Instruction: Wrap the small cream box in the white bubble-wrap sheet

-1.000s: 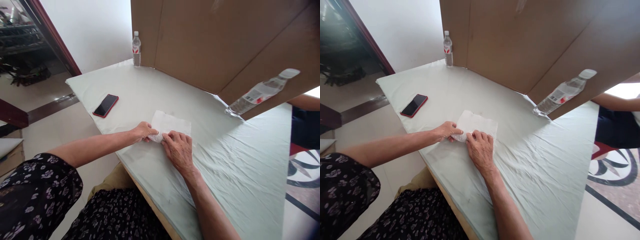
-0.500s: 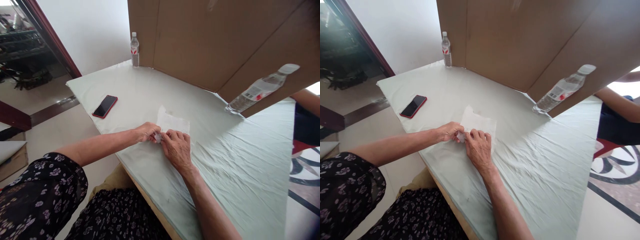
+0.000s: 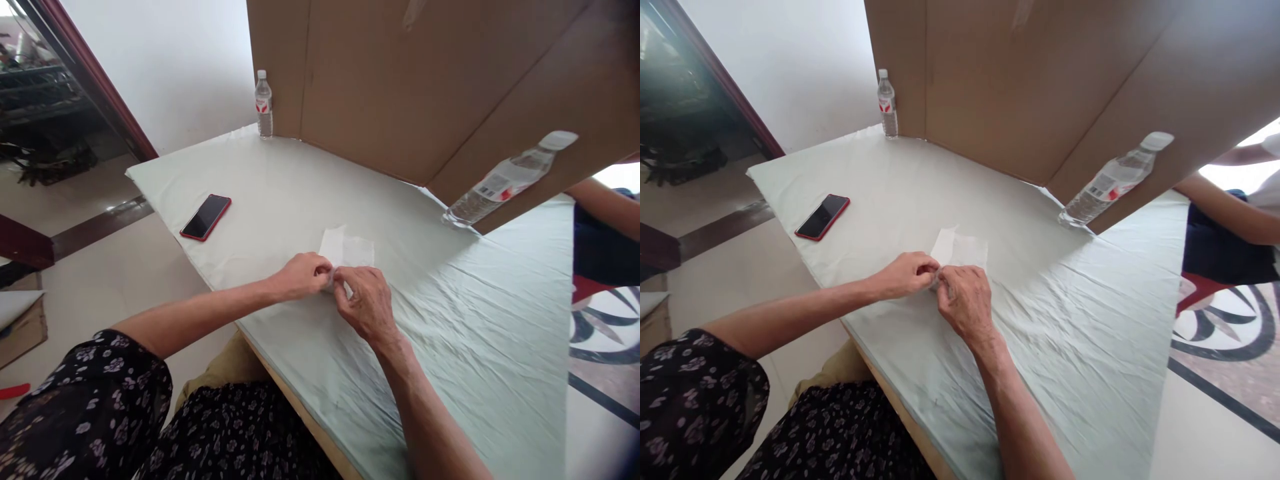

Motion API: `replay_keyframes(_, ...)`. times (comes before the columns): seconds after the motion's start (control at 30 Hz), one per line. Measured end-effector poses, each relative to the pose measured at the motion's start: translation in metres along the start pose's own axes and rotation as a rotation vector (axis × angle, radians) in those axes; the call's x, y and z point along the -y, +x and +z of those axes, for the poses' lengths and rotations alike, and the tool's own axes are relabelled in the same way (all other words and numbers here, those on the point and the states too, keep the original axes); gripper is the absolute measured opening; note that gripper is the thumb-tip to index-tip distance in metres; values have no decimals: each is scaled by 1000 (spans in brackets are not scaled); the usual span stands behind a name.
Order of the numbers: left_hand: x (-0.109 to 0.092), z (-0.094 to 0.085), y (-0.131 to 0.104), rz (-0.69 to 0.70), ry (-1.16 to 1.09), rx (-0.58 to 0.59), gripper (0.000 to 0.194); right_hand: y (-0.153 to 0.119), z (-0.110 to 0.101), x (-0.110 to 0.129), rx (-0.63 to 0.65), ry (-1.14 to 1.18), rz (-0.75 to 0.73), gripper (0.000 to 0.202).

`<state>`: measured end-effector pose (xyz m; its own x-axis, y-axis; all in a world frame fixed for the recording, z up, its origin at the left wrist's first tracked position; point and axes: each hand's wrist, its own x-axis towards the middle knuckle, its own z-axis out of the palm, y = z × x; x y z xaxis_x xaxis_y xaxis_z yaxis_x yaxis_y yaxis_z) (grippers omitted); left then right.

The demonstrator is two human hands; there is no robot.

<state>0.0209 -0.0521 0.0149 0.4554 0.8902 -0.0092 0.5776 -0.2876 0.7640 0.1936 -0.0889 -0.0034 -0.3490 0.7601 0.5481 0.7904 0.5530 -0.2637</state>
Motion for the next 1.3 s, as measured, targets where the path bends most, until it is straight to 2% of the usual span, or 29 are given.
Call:
replay_keyframes(0.1,4,14,-1,176,326,-148,17,-10,-15,-9,-75,24,55,13)
replay_keyframes(0.13,6,18,-1,228,382,-170,17,-15,-22,-13,-103,21,126,14)
replay_keyframes(0.2,8,21,-1,304,439,-176,19,-29,-37,-23,-107,23,360,21)
replay_keyframes(0.27,9,21,-1,334,458,-156,19,-41,-47,-33,3,83,622,39)
replay_keyframes(0.33,8,19,-2,331,474,-139,18,-48,-50,-40,142,161,799,60)
replay_keyframes(0.4,5,18,-3,319,492,-120,17,-46,-45,-44,229,219,882,76)
replay_keyframes(0.47,1,16,-4,303,512,-91,18,-38,-34,-44,263,241,927,88)
replay_keyframes(0.57,-5,11,-3,281,545,-23,19,-24,-17,-42,258,240,937,97)
replay_keyframes(0.67,-10,3,4,269,554,68,21,-18,-7,-37,140,297,871,88)
replay_keyframes(0.8,-12,-6,13,255,512,150,25,-16,-4,-29,-7,441,864,79)
replay_keyframes(1.0,-15,-10,16,230,438,209,26,-1,-5,-14,-40,657,904,78)
replay_keyframes(1.1,-14,-11,16,239,422,220,25,7,-4,-5,-11,593,822,74)
replay_keyframes(1.3,-6,-11,16,224,260,204,25,8,-4,8,67,257,652,64)
